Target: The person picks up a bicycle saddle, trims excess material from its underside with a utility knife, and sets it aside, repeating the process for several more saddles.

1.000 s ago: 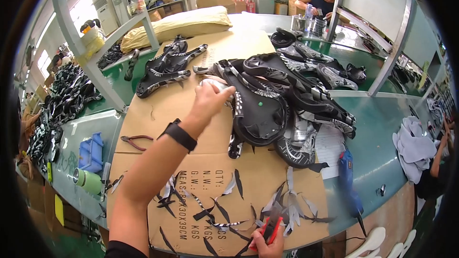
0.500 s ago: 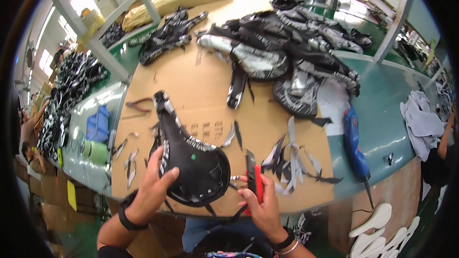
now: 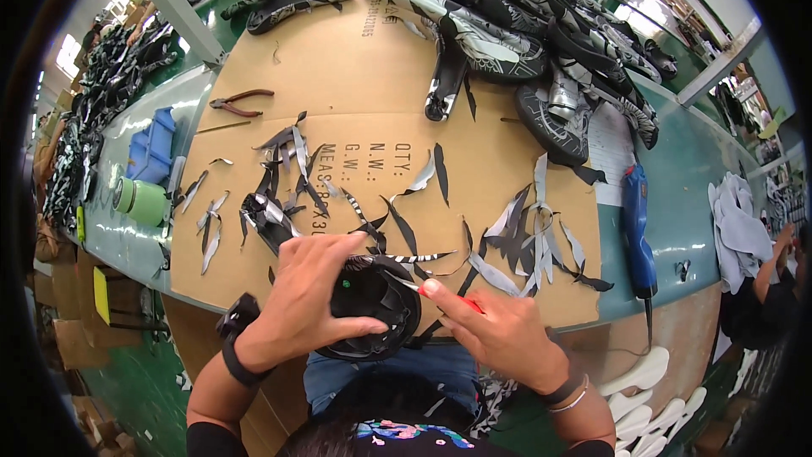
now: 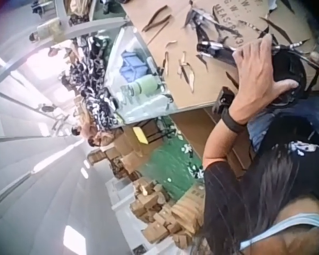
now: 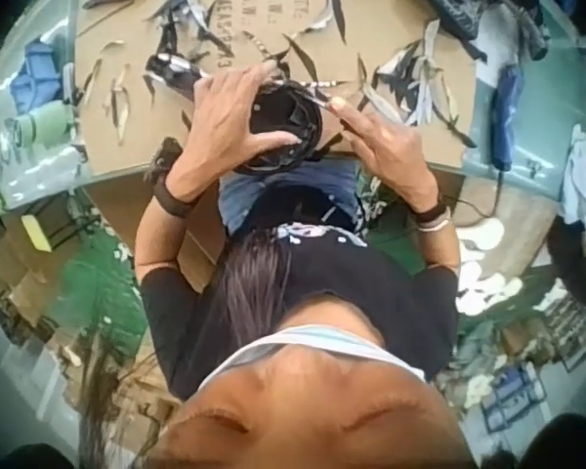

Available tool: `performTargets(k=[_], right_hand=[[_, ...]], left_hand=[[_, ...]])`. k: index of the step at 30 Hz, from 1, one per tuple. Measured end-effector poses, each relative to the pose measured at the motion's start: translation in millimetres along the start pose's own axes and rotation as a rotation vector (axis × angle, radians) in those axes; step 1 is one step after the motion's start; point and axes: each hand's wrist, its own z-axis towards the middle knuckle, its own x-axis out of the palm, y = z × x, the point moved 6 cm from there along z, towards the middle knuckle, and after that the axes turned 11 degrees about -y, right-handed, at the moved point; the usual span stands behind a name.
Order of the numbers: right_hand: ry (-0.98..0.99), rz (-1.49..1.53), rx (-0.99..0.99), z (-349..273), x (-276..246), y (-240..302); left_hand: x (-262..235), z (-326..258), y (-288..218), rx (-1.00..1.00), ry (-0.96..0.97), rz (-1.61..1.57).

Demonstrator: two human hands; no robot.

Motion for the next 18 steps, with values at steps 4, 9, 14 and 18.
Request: performTargets(k=[4,9,14,18], right_hand=[[0.079,-0.090,-0.056,11.4,2.3,1.4],[0.115,-0.218,-0.117,9.3,6.5,4.1],[0.045,-0.139,0.056,-22.7,20.6,11.9],[0.095,-0.139,0.285,-45.5,23.3,32.1]], left_hand=[[25.9,6.5,10.1,0.031,0.022,-0.068],[29.7,5.7,15.4,0.031,0.021,-0.130],[28.6,4.8,14.5,0.056,-0.040,-0.144],[27.2,2.6,16.0,0.056,-0.058,-0.129]])
